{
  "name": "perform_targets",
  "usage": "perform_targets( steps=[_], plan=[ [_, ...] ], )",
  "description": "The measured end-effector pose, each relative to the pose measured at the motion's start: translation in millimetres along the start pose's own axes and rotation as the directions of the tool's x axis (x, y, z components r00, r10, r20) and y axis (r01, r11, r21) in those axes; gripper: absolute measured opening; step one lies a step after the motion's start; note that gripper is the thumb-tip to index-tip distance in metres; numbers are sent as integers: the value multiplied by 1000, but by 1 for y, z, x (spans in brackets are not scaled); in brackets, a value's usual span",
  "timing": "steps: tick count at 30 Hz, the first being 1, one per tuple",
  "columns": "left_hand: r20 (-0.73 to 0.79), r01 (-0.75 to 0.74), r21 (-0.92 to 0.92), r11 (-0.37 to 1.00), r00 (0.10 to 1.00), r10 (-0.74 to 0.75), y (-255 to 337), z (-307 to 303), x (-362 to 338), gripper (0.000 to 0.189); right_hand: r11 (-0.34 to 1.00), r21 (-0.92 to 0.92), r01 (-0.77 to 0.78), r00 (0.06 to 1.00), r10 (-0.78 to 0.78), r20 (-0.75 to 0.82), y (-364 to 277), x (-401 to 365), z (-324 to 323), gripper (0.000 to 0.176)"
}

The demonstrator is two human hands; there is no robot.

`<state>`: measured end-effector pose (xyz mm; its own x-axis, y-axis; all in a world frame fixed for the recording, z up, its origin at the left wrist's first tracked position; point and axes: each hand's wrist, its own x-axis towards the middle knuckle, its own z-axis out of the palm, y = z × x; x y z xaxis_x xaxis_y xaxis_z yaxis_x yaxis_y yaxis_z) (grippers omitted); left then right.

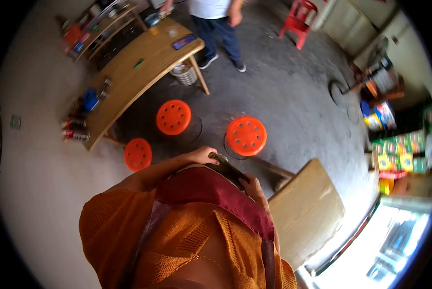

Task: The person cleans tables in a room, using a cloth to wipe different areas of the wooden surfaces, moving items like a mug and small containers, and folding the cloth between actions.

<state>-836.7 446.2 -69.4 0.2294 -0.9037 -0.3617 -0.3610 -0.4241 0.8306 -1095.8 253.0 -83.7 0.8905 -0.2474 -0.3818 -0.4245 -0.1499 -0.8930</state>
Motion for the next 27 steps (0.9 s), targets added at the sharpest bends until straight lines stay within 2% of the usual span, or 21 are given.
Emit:
perform_targets(
  steps=[1, 2, 4, 5, 7, 9, 10, 11, 12, 14, 16, 18, 20, 21, 22, 24, 26, 27],
  plan=[
    [-64, 18, -2, 1000, 998, -18, -19, -3, -11, 50, 996, -82, 24, 1000, -24, 2, -27, 7, 4, 23],
    [-50, 55, -14, 998, 997, -55, -35, 3, -15, 50, 994, -104, 43, 999, -40, 36, -30, 17, 6, 23],
    [-230, 90, -59, 994, 968, -102, -52, 15, -32, 46, 991, -133, 17, 999, -23, -44, -37, 38, 11, 23],
    [-260, 96, -79, 992, 959, -114, -59, 13, -33, 46, 983, -178, -54, 998, 58, 15, -41, 47, 7, 25],
    [-375, 66, -189, 980, 917, -134, -69, 0, -44, 42, 963, -270, 8, 999, 6, 51, -47, 82, 12, 27],
    [-390, 79, -255, 964, 903, -178, -65, -21, -50, 40, 929, -350, 124, 992, -110, 59, -59, 104, 13, 32],
    [-382, 80, -299, 951, 903, -195, -73, -44, -51, 39, 922, -365, 126, 992, -110, 65, -90, 123, 20, 32],
    [-412, 71, -178, 981, 900, -140, -81, -53, -47, 37, 935, -349, 63, 987, -7, 162, -116, 137, 17, 31],
    [-416, 59, -193, 979, 899, -136, -91, -65, -47, 37, 938, -346, -15, 961, 109, 253, -136, 152, 19, 30],
    [-437, 104, -190, 976, 882, -179, -113, -100, -49, 36, 944, -330, 9, 953, 91, 287, -142, 197, 29, 28],
    [-474, 100, -288, 952, 849, -232, -121, -130, -54, 32, 924, -324, 201, 930, -75, 361, -148, 246, 36, 27],
    [-480, 147, -334, 931, 823, -303, -141, -162, -64, 30, 759, -526, 383, 859, -84, 505, -175, 295, 47, 24],
    [-533, 140, -312, 940, 793, -295, -119, -213, -91, 29, 574, -752, 324, 878, 114, 465, -231, 331, 69, 22],
    [-655, 121, -51, 991, 745, -125, -146, -229, -95, 28, 548, -725, 416, 856, 32, 515, -252, 354, 77, 25],
    [-719, 128, 217, 968, 691, 70, -173, -245, -98, 27, 517, -692, 504, 825, -49, 564, -271, 377, 84, 28],
    [-707, 382, -22, 924, 647, -284, -129, -309, -131, 25, 485, -581, 654, 743, -265, 614, -309, 429, 104, 26],
    [-866, 383, 35, 923, 473, -164, -118, -340, -152, 25, 482, -509, 713, 693, -379, 612, -347, 478, 135, 25],
    [-868, 403, 13, 915, 458, -189, -123, -353, -159, 25, 487, -420, 766, 637, -481, 603, -368, 494, 152, 25]
  ],
)
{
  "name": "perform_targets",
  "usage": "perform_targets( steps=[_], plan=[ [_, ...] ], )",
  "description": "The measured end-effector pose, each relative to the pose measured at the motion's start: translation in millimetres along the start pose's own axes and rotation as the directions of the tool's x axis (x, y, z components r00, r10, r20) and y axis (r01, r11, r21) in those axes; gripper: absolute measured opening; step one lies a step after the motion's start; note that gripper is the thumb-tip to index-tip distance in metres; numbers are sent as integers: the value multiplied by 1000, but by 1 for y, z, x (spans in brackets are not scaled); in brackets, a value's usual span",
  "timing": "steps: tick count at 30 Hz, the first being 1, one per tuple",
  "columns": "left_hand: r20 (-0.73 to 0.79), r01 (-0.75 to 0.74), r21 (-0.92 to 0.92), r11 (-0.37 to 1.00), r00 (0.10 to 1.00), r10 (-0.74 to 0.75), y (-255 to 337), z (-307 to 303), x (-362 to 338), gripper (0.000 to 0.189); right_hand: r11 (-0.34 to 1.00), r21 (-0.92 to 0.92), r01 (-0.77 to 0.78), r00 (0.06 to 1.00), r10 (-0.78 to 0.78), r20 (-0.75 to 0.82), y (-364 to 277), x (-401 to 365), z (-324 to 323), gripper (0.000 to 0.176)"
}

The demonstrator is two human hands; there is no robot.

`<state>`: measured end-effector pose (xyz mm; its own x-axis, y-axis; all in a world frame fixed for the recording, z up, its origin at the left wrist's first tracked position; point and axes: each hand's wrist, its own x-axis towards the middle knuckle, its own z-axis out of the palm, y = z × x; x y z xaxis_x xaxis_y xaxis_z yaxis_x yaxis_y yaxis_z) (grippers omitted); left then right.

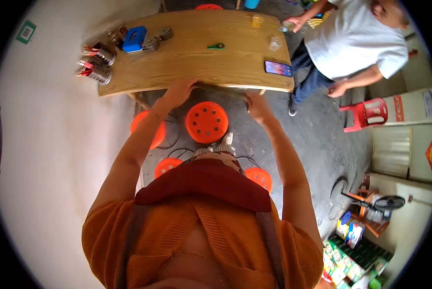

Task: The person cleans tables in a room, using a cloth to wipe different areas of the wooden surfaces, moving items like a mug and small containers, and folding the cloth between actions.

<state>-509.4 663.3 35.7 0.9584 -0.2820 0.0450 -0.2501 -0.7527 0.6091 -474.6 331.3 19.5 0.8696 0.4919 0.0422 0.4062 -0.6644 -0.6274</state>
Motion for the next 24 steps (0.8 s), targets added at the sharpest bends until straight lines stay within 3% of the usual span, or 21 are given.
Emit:
perform_targets(
  steps=[1, 3, 4, 5, 6, 7, 8, 9, 11, 12, 14, 15, 18, 20, 21, 24],
  plan=[
    [-62, -12, 91, 996, 998, 18, -8, -9, 10, 31, 995, 56, 87, 993, -82, -80, -5, 27, -3, 27],
    [-127, 7, 198, 980, 992, 19, -22, -13, 18, 38, 994, -77, 77, 995, -82, -58, -4, 71, 1, 33],
    [-66, -8, 395, 919, 997, 37, -35, -6, 19, 46, 976, -109, 190, 981, -193, -18, 12, 93, 11, 38],
    [8, -39, 572, 819, 999, 43, -47, 3, 21, 55, 975, -91, 205, 978, -207, -11, 26, 104, 27, 38],
    [5, -24, 581, 814, 1000, 26, -56, 12, 26, 55, 959, -243, 147, 985, -121, 119, 33, 111, 35, 41],
    [102, 80, 573, 815, 981, -168, -62, 23, 31, 62, 912, -395, 110, 973, -16, 232, 43, 121, 47, 44],
    [200, 181, 570, 801, 915, -350, -67, 38, 33, 69, 947, -306, 100, 960, -10, 281, 71, 128, 71, 49],
    [194, 192, 576, 795, 912, -361, -78, 55, 37, 69, 948, -297, 110, 958, -22, 286, 77, 134, 81, 49],
    [51, 393, 302, 868, 903, -427, -93, 86, 50, 74, 975, -218, 46, 977, 1, 211, 80, 137, 97, 54],
    [44, 414, 297, 860, 894, -446, -91, 97, 56, 74, 975, -213, 63, 973, -13, 230, 80, 142, 103, 54],
    [-69, 506, 343, 792, 854, -516, -85, 120, 69, 77, 975, -200, 96, 995, -85, 60, 77, 152, 114, 61],
    [-75, 530, 337, 778, 839, -539, -79, 127, 73, 77, 975, -191, 114, 991, -100, 83, 78, 154, 123, 61],
    [-146, 620, 369, 692, 774, -616, -68, 138, 73, 77, 930, -337, 145, 989, -145, 24, 85, 154, 151, 69],
    [-210, 557, 373, 742, 829, -518, -77, 140, 66, 78, 925, -355, 137, 991, -131, 39, 80, 150, 154, 71],
    [-221, 577, 367, 730, 816, -534, -82, 136, 61, 78, 917, -386, 101, 995, -96, 32, 75, 149, 157, 73],
    [-185, 457, 321, 830, 889, -418, -98, 122, 49, 79, 920, -383, 86, 994, -53, 97, 60, 145, 168, 79]
  ],
)
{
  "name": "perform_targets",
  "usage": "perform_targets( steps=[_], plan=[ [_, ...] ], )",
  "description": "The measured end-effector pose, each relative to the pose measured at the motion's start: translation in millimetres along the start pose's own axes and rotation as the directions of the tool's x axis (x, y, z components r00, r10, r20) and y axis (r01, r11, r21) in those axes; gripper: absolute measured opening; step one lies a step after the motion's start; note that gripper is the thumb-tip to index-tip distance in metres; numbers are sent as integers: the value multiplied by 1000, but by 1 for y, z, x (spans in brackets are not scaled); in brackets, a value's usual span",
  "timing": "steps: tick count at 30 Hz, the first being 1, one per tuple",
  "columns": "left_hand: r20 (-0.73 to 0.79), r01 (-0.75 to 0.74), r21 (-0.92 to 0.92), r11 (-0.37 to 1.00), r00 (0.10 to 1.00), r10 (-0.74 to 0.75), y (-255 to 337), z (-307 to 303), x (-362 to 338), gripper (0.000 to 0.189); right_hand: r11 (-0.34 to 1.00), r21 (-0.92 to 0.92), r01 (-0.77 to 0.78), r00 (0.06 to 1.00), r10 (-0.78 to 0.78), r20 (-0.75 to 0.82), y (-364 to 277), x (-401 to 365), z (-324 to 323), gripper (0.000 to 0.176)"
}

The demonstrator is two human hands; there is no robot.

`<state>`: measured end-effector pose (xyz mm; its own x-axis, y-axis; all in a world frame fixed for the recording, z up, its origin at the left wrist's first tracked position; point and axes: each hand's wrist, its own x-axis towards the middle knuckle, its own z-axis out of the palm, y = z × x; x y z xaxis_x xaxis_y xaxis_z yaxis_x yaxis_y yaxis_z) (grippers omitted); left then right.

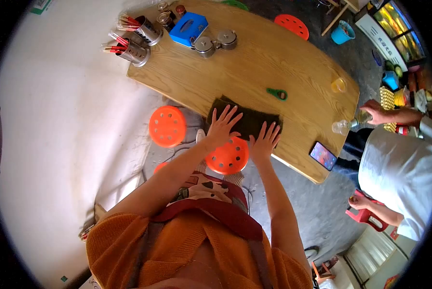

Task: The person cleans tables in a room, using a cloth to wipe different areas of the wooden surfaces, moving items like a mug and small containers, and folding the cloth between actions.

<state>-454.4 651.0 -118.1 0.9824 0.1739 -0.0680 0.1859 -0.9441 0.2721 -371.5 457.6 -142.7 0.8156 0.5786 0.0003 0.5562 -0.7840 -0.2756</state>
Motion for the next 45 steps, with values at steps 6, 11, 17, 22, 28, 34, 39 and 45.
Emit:
perform_targets(
  steps=[6, 11, 17, 22, 28, 34, 39, 45],
  plan=[
    [-90, -37, 1, 999, 995, 37, -129, -30, 20, 70, 993, -26, 117, 985, -113, 132, -96, 42, 14, 86],
    [-259, 88, 18, 996, 963, -81, -270, -64, 37, 66, 963, -12, 270, 959, -267, 94, -223, 149, 47, 87],
    [-298, 243, 80, 967, 931, -210, -365, -81, 50, 61, 932, 110, 345, 939, -343, -40, -296, 226, 76, 72],
    [-136, 312, 202, 929, 948, -288, -248, -38, 31, 56, 860, 31, 509, 847, -507, 159, -232, 146, 46, 55],
    [4, -342, -68, 937, 939, 343, -63, 0, 37, 62, 976, 109, 189, 981, -192, 18, -43, -11, 11, 51],
    [-106, -494, -204, 845, 870, 482, 63, 20, 102, 60, 908, 17, -419, 893, 416, -172, 27, -40, -26, 52],
    [126, -628, -61, 776, 766, 630, -8, 5, 10, 60, 926, 186, -328, 940, 340, -33, -72, -89, 18, 64],
    [121, -656, -71, 751, 742, 659, 8, 2, 40, 73, 951, 120, -286, 957, 276, 93, -34, -97, 19, 55]
  ],
)
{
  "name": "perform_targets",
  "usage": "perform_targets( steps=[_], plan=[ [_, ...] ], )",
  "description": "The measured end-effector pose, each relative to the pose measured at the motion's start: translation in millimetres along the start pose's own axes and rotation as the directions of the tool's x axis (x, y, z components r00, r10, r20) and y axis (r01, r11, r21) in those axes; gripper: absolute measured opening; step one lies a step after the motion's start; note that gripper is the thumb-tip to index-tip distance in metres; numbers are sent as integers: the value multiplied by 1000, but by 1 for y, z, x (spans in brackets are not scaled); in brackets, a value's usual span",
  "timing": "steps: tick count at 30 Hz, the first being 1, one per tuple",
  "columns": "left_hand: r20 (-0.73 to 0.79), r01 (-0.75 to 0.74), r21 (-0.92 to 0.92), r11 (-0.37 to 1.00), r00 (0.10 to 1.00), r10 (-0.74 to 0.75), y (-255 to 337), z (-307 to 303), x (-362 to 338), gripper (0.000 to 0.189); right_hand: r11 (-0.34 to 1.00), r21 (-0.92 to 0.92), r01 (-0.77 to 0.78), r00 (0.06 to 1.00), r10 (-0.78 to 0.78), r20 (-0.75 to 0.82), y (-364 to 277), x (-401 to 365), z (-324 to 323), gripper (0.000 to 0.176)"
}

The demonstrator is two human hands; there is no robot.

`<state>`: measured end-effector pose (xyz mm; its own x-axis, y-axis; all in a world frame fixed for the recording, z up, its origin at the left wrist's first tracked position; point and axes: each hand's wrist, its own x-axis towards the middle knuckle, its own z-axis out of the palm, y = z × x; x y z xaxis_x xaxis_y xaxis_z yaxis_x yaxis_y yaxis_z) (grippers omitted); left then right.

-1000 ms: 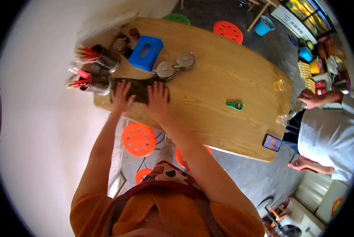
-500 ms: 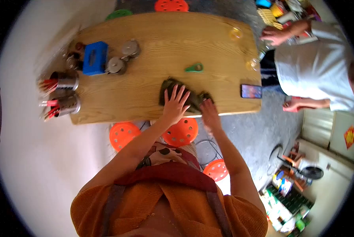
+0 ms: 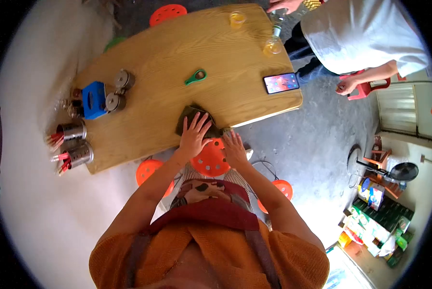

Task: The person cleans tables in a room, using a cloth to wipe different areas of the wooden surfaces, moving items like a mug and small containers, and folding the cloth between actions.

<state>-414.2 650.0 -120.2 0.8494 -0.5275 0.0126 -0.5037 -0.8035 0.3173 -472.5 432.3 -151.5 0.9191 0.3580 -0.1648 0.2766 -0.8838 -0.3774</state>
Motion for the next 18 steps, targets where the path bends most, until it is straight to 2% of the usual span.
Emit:
perform_targets(
  steps=[2, 3, 4, 7, 8, 9, 10, 11, 12, 14, 15, 16, 18],
  plan=[
    [21, -32, -14, 999, 999, 32, 0, -3, 24, 75, 990, 73, 119, 992, -115, -60, 6, -11, 1, 52],
    [34, -66, 6, 998, 997, 65, -1, -3, 33, 74, 988, 106, 113, 991, -105, -84, 4, -12, -6, 50],
    [46, -97, 28, 995, 994, 95, 0, -3, 44, 74, 989, 111, 97, 992, -88, -87, 5, -11, -6, 50],
    [17, -165, 65, 984, 986, 164, 13, 2, 70, 67, 943, 332, -26, 958, 118, -262, 3, -15, -15, 48],
    [-6, -162, 69, 984, 987, 163, 20, 8, 78, 63, 943, 332, -19, 953, 117, -278, 4, -13, -19, 48],
    [-18, -167, 84, 982, 985, 169, 31, 16, 85, 63, 800, 593, -88, 934, 273, -229, 6, -12, -25, 45],
    [1, -94, 144, 985, 995, 95, 44, 27, 89, 60, 578, 804, -136, 905, 403, -136, 10, -13, -31, 41],
    [19, -25, 208, 978, 1000, 21, 58, 35, 90, 57, 519, 852, -73, 857, 470, -213, 18, -12, -22, 35],
    [8, -34, 230, 972, 999, 34, 72, 44, 90, 57, 516, 855, -47, 852, 468, -236, 27, -18, -34, 35],
    [53, 0, 48, 999, 999, -3, 99, 56, 88, 57, 223, 938, -264, 876, 463, 137, 48, -35, -61, 33],
    [126, 63, -56, 996, 990, -56, 122, 51, 87, 51, 169, 958, -232, 862, 493, 121, 57, -51, -73, 28],
    [203, 130, -154, 979, 974, -97, 145, 46, 87, 46, 142, 948, -286, 848, 498, 182, 74, -69, -81, 27],
    [402, 137, -542, 829, 909, 113, 188, 43, 86, 33, 43, 943, -330, 837, 476, 271, 113, -108, -91, 25]
  ],
)
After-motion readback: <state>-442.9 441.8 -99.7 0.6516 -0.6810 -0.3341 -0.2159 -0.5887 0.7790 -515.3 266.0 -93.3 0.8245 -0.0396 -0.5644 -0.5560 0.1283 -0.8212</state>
